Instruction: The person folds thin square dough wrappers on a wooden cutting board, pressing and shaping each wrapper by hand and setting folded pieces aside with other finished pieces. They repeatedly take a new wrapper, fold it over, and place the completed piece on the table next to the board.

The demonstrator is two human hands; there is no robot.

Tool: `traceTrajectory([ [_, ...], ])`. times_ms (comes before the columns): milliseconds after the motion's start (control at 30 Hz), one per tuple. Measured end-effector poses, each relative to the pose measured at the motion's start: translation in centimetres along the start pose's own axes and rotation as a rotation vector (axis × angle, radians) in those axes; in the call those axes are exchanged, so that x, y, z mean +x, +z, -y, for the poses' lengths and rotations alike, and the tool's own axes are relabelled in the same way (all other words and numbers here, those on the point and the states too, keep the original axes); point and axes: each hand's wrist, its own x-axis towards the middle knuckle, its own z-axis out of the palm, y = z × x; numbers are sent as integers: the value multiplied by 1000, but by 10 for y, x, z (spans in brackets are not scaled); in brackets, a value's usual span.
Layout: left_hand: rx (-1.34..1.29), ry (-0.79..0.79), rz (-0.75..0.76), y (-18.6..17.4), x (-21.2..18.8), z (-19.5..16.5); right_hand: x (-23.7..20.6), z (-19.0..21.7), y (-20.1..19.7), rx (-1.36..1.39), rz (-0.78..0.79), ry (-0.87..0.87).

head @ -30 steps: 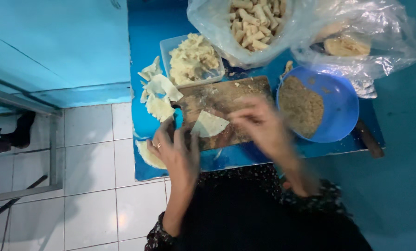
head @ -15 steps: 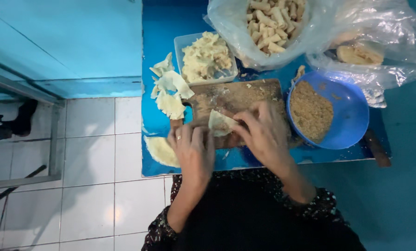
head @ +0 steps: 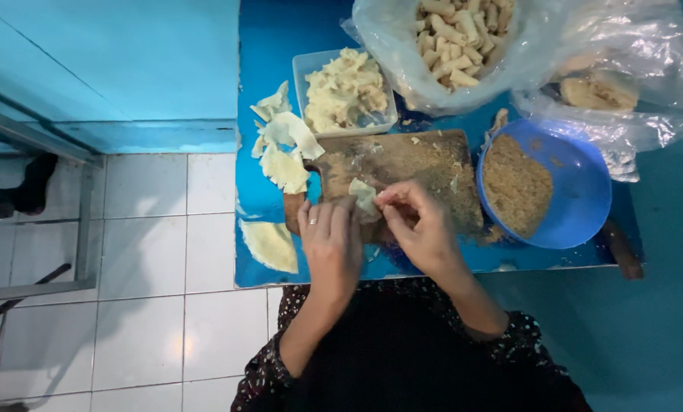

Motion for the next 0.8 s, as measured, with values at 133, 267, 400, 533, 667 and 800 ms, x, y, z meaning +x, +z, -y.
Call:
traceTrajectory([
  [133,-2,-2,-5,-5,2,-4,-1,1,1,-66,2,-138],
  [267,130,60,89,-16,6,-5,0,9,-3,-338,21,-354],
  [400,326,247,276,-34,9,6,14,20,-20,-396,221,-405],
  [533,390,364,304,-27,19,17,30,25,-34,-414,403,-452],
  [667,141,190,311,-26,25,23,28,24,-31,-487,375,-556],
  [800,86,230,306,-32,24,23,29,18,-25,-514,323,-532],
])
